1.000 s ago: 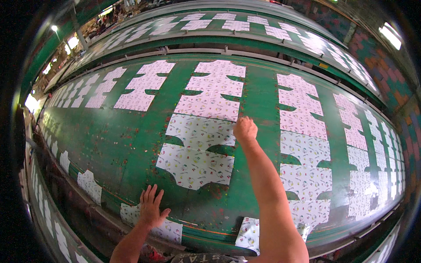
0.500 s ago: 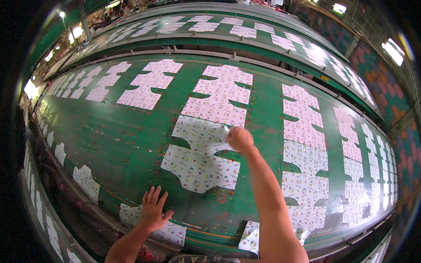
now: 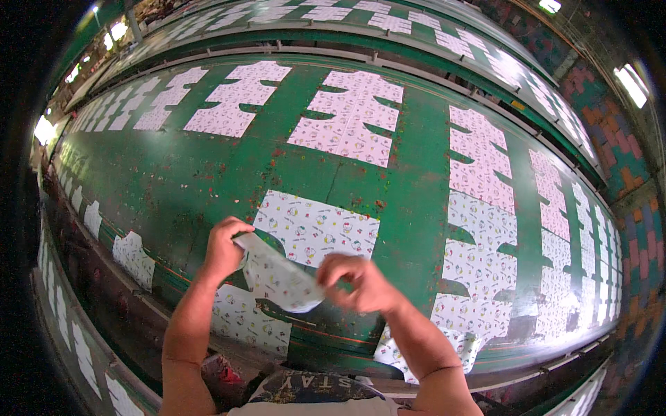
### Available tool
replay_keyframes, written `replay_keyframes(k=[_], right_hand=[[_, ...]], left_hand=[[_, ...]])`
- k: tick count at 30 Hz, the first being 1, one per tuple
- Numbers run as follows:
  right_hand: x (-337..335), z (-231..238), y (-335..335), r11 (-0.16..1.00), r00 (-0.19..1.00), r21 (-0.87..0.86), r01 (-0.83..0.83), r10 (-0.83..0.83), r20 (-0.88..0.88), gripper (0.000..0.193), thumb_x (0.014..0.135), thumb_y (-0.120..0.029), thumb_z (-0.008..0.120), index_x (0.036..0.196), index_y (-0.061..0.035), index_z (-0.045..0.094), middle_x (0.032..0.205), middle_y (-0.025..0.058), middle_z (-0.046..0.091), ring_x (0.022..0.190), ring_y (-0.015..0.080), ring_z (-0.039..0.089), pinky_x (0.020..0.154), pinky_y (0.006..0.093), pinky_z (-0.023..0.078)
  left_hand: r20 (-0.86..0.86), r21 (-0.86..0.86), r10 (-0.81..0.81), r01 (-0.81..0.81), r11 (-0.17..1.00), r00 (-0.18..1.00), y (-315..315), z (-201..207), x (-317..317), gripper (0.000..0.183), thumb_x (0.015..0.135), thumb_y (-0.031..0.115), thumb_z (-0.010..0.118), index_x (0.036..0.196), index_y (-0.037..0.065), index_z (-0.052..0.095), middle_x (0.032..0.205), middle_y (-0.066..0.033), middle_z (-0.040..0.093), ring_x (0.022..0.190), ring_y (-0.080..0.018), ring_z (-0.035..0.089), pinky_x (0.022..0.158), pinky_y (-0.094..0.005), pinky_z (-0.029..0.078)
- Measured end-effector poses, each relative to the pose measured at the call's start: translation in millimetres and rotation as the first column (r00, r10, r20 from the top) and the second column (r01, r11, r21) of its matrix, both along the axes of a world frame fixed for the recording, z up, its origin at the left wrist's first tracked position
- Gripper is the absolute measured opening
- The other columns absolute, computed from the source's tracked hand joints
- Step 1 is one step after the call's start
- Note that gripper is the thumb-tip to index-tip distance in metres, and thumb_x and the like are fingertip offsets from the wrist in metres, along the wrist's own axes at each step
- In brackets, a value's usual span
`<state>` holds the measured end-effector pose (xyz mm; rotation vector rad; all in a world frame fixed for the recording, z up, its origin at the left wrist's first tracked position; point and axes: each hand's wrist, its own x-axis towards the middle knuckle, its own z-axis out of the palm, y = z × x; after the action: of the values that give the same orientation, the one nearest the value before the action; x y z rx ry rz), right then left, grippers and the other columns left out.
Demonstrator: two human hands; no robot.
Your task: The person repeatedly picks up patterned paper cutouts from a green conveyor belt, folds them, and places them back in a row. The hands handle each cutout one at a time, smoothing and repositioning them along the belt.
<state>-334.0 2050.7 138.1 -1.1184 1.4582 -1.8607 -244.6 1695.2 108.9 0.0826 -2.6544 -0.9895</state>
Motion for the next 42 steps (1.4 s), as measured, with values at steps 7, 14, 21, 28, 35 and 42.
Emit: replay_keyframes(k=[7, 14, 21, 28, 35, 42], right_hand=[[-60, -64, 64, 0.560, 0.735, 0.547, 0.623, -0.658, -0.165, 0.003, 0.092, 0.001, 0.077, 0.094, 0.0022, 0.079, 0.094, 0.0109, 0.078, 0.085, 0.0203, 0.076, 0.076, 0.0327, 0.059], [-106, -96, 41, 0.405, 0.597, 0.444, 0.800, -0.456, -0.660, 0.014, 0.089, -0.011, 0.081, 0.101, -0.0051, 0.085, 0.101, 0.0163, 0.081, 0.093, 0.0396, 0.077, 0.082, 0.0475, 0.062], [-122, -103, 25, 0.262, 0.613, 0.554, 0.790, -0.364, -0.702, 0.015, 0.089, -0.017, 0.080, 0.101, -0.0083, 0.085, 0.102, 0.0183, 0.081, 0.096, 0.0411, 0.078, 0.085, 0.0503, 0.063], [-129, -95, 26, 0.172, 0.671, 0.651, 0.739, -0.273, -0.690, 0.013, 0.091, -0.017, 0.078, 0.098, -0.0086, 0.084, 0.101, 0.0196, 0.081, 0.096, 0.0415, 0.078, 0.086, 0.0519, 0.063], [-100, -74, 0, 0.235, 0.631, 0.649, 0.723, 0.157, -0.760, 0.023, 0.089, -0.022, 0.076, 0.105, -0.0059, 0.076, 0.104, 0.0197, 0.077, 0.092, 0.0412, 0.077, 0.084, 0.0517, 0.064], [42, -8, -53, 0.966, 0.895, 0.238, 0.104, 0.013, -0.446, 0.014, 0.084, 0.003, 0.076, 0.091, 0.0004, 0.064, 0.089, 0.0155, 0.067, 0.080, 0.0334, 0.071, 0.072, 0.0437, 0.058]], left_hand=[[0.272, 0.586, -0.084, -0.096, 0.805, 0.959, -20, -28, -45, 0.012, 0.097, 0.000, 0.080, 0.107, -0.004, 0.079, 0.098, -0.0058, 0.082, 0.089, -0.0089, 0.072, 0.079, -0.0308, 0.058], [0.061, -0.088, 0.054, -0.049, 0.995, 0.997, -32, -74, -117, 0.020, 0.097, 0.011, 0.082, 0.111, -0.003, 0.080, 0.086, -0.0053, 0.073, 0.073, -0.0143, 0.067, 0.069, -0.0345, 0.053], [0.222, 0.213, 0.052, -0.100, 0.972, 0.974, -48, -93, -129, 0.045, 0.094, 0.006, 0.081, 0.139, 0.004, 0.074, 0.098, -0.0086, 0.082, 0.083, -0.0184, 0.077, 0.078, -0.0356, 0.060], [0.177, 0.212, 0.155, -0.192, 0.958, 0.972, -43, -101, -133, 0.043, 0.092, 0.010, 0.085, 0.134, 0.004, 0.077, 0.097, -0.0081, 0.084, 0.083, -0.0181, 0.078, 0.077, -0.0356, 0.060], [0.244, 0.077, 0.211, -0.236, 0.969, 0.947, -32, -87, -138, 0.037, 0.092, 0.015, 0.086, 0.128, 0.012, 0.081, 0.101, -0.0073, 0.083, 0.088, -0.0248, 0.079, 0.080, -0.0411, 0.061], [0.103, -0.077, -0.001, 0.009, 0.997, 0.995, -42, -85, -133, 0.025, 0.091, 0.001, 0.076, 0.106, 0.018, 0.088, 0.109, -0.0127, 0.077, 0.095, -0.0338, 0.076, 0.085, -0.0435, 0.060]])
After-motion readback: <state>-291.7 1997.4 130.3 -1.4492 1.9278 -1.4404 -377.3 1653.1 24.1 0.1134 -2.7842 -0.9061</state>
